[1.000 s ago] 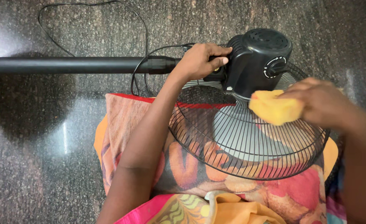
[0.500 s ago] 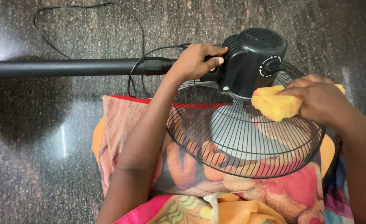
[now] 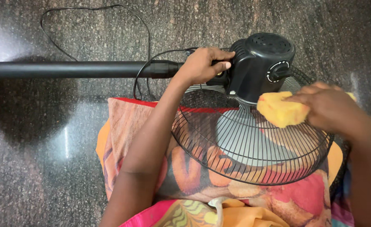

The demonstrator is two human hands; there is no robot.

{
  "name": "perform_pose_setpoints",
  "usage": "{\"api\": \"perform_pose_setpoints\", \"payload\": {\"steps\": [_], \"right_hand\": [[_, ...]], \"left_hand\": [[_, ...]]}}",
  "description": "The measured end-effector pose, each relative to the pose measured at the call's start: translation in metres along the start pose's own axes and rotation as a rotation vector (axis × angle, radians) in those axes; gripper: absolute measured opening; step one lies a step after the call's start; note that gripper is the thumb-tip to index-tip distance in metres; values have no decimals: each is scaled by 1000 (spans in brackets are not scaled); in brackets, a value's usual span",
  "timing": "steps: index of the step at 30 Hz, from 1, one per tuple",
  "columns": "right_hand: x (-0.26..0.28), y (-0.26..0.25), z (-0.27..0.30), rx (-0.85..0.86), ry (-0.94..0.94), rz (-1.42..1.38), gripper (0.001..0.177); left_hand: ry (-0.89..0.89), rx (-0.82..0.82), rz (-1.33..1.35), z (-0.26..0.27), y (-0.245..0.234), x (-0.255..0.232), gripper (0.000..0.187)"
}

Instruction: The person wipes the blades and the motor housing of a standing fan using a yellow sponge. They rotate the fan head to access different areas and continue wiping the metal cage and plastic components.

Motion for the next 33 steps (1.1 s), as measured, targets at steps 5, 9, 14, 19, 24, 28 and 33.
{"api": "perform_pose_setpoints", "payload": {"steps": [5,9,14,19,24,28,33], "right_hand": [[-31,-14,21,35,3,-133,61],[6,-24,21,-178,-67,-76,66],[70,-16,4,-193,-59,86,53],[57,-43,5,52,-47,-31,66],[94,-58,-2,-205,-80,16,66],[132,-52,-12,-209,-108,128,63],[124,-82,-5,-251,-152,-168,63]], "left_hand": [[-52,7,21,0,1,4,35],[-62,10,30,-1,3,5,35],[-42,9,23,0,3,5,34],[-55,4,12,-1,1,4,35],[-76,0,40,0,4,8,35],[-22,-24,8,-1,2,7,33],[48,-34,-11,-3,1,2,33]]}}
Point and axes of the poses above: each hand's wrist, its own z-axis away from the middle knuckle, its own y-axis out of the palm, x = y × z, the point moved 7 cm from there along -z, towards the middle knuckle, and after that the axes turned 2 degrees about -y, right-handed, at the moved point
